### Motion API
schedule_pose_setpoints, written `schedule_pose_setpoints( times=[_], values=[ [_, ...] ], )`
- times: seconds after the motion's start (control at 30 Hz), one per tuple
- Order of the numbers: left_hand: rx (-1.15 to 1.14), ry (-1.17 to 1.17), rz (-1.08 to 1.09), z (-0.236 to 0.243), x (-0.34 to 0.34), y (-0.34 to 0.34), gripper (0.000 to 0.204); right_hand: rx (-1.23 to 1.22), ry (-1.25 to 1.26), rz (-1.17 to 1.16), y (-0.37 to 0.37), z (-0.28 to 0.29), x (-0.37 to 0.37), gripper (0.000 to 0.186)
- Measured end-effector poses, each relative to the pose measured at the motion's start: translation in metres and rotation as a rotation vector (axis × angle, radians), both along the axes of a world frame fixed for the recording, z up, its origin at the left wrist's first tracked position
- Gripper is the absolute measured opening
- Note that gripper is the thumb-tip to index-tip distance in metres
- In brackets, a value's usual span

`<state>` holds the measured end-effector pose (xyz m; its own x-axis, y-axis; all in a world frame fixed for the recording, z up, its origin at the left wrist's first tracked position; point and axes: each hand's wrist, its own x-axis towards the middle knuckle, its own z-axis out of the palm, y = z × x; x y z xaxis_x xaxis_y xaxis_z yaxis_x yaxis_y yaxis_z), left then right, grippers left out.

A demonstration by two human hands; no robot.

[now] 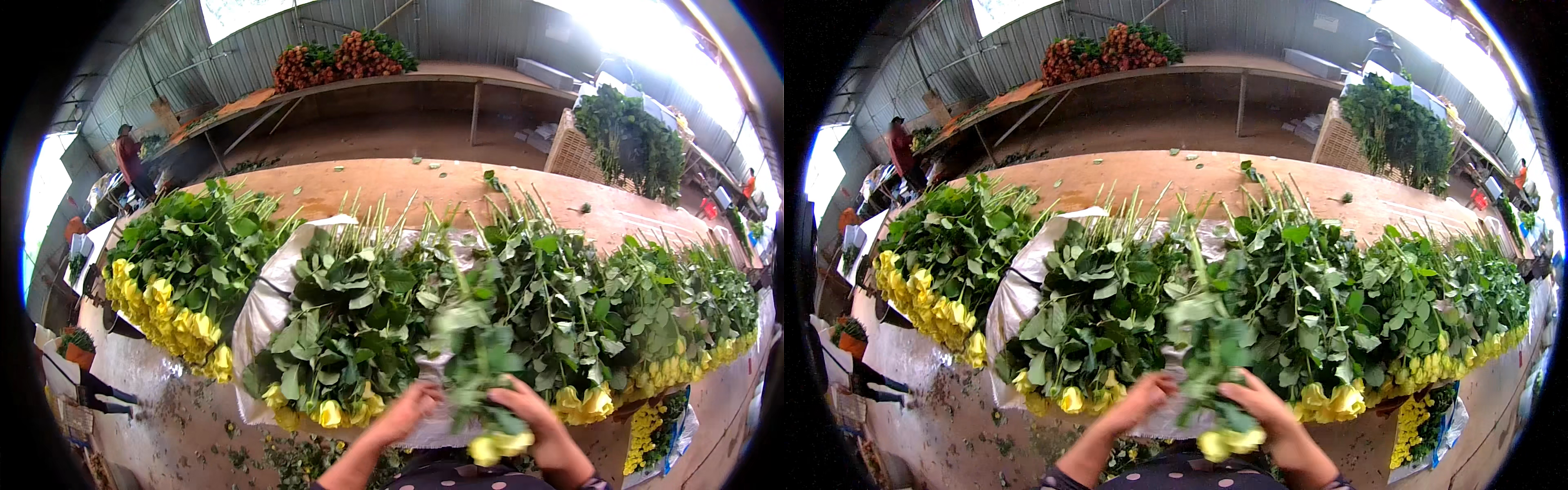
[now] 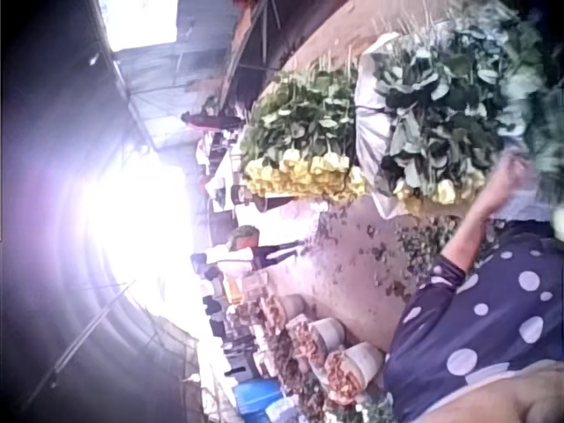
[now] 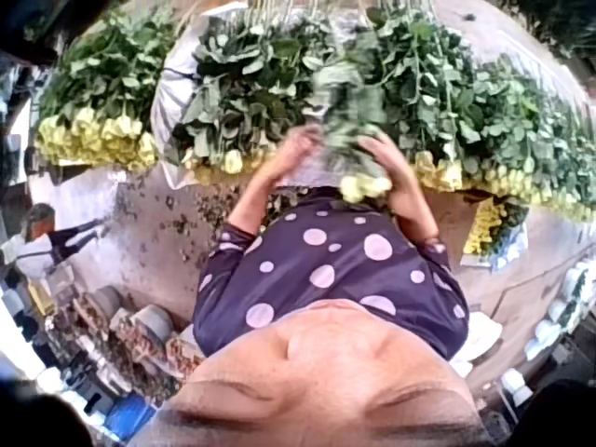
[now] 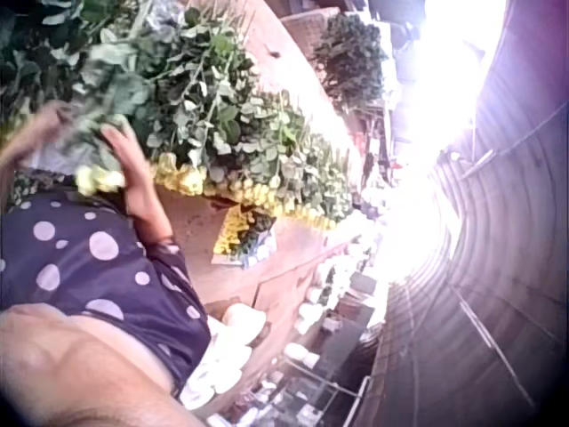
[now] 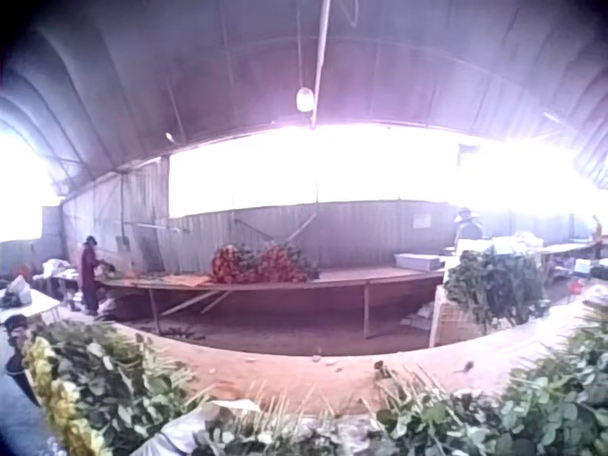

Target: The person repeatedly picks up yellow roses from a table, removes leaves from the stems by hand, and places the trimmed stems back on the table. The process is continuous and repetitive throughout the clip.

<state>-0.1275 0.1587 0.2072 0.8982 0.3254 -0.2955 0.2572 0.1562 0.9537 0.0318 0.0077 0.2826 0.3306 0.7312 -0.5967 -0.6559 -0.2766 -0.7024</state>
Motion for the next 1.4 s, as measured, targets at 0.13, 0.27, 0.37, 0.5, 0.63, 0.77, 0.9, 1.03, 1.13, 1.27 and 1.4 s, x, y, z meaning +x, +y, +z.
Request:
schedule_pose_setpoints(
  times=[0.13,0.27,0.37,0.5,0.63,0.77,0.9,1.03,1.13,1.27,1.4],
  values=[
    [-0.96,0.168,0.18,-0.07,0.007,-0.055,0.051,0.053,-0.039,0.014,0.032,-0.133,-0.01,0.043],
    [-0.382,0.324,0.293,-0.086,-0.006,-0.046,0.043,-0.154,-0.501,-0.032,0.022,-0.17,-0.015,0.047],
    [-0.369,0.288,0.287,-0.043,-0.01,-0.036,0.041,-0.301,-1.351,0.039,0.009,-0.156,-0.017,0.055],
    [0.511,-0.151,-0.02,-0.042,0.01,-0.054,0.035,-0.032,-0.346,0.0,0.004,-0.12,-0.028,0.046],
    [0.467,-0.033,0.291,-0.043,0.036,-0.068,0.032,0.103,-0.315,-0.064,-0.014,-0.065,0.003,0.041],
    [1.134,0.334,0.024,-0.124,0.054,-0.106,0.069,-0.017,-0.814,-0.058,-0.06,0.005,0.032,0.05],
    [0.658,0.283,0.024,-0.12,0.067,-0.102,0.064,-0.193,-1.096,-0.46,-0.141,0.05,0.11,0.049],
    [-0.5,0.003,0.251,-0.095,0.039,-0.086,0.065,-0.781,-1.61,-0.376,-0.238,0.072,0.206,0.05],
    [-0.92,0.093,0.451,-0.109,0.013,-0.084,0.056,-1.035,-2.051,-0.462,-0.223,0.073,0.199,0.049],
    [-1.101,-0.031,0.47,-0.133,-0.006,-0.083,0.056,-0.046,-0.913,0.267,-0.097,0.04,0.092,0.036],
    [0.087,0.291,-0.001,-0.046,0.025,-0.078,0.045,0.096,-0.211,0.266,-0.004,-0.127,0.014,0.039]
  ],
)
